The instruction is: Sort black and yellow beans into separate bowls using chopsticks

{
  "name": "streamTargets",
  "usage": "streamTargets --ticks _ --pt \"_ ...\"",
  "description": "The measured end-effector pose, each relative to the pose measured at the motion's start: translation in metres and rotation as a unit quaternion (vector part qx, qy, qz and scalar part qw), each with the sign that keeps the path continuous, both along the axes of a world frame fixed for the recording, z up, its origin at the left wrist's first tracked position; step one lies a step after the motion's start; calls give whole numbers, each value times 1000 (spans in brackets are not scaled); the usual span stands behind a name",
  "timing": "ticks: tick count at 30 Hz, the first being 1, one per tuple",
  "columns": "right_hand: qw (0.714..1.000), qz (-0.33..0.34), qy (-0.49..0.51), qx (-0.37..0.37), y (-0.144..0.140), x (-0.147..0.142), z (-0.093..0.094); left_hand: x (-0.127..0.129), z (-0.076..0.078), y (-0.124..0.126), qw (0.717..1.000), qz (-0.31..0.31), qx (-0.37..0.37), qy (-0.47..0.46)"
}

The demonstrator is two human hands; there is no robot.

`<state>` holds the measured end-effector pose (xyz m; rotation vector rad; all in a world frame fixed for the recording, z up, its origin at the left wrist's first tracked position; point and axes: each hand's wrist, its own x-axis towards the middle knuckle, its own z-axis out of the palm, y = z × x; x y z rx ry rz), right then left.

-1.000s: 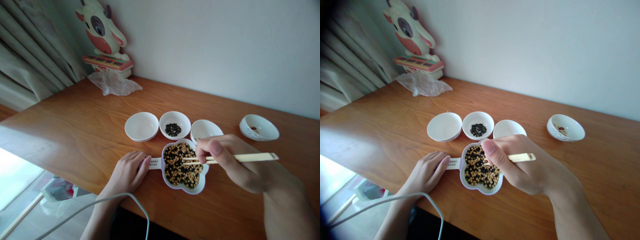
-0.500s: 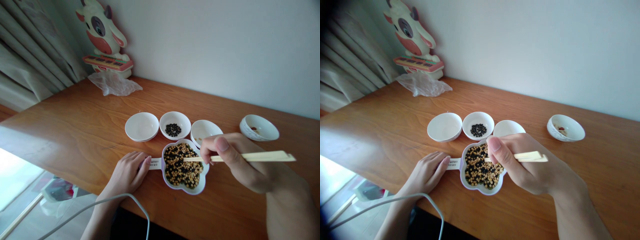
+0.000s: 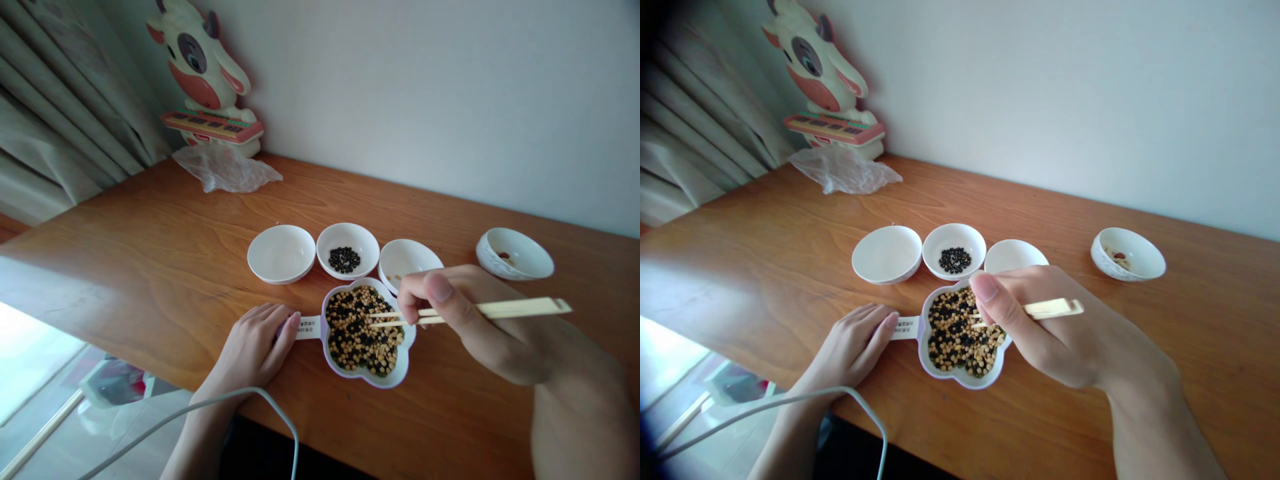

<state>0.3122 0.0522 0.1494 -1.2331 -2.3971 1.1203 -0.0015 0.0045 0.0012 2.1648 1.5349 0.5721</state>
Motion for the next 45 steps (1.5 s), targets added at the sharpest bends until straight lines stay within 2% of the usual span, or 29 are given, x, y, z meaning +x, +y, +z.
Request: streamTargets --ticks 8,15,23,33,45 --pt "1000 10 8 -1 2 -1 -11 -2 1 -2 1000 -2 0 -2" --pt "1000 13 -7 -8 0 -7 -4 -2 0 -1 1000 -1 -1 -6" --pt "1000 14 4 -4 1 -2 -14 -1 0 -1 1000 -1 -3 -3" --pt "1000 7 -15 15 0 -1 -12 -2 -1 -1 1000 -1 -5 -2" --pt "1000 4 7 -3 0 -6 -10 -1 1 -1 1000 -1 3 -3"
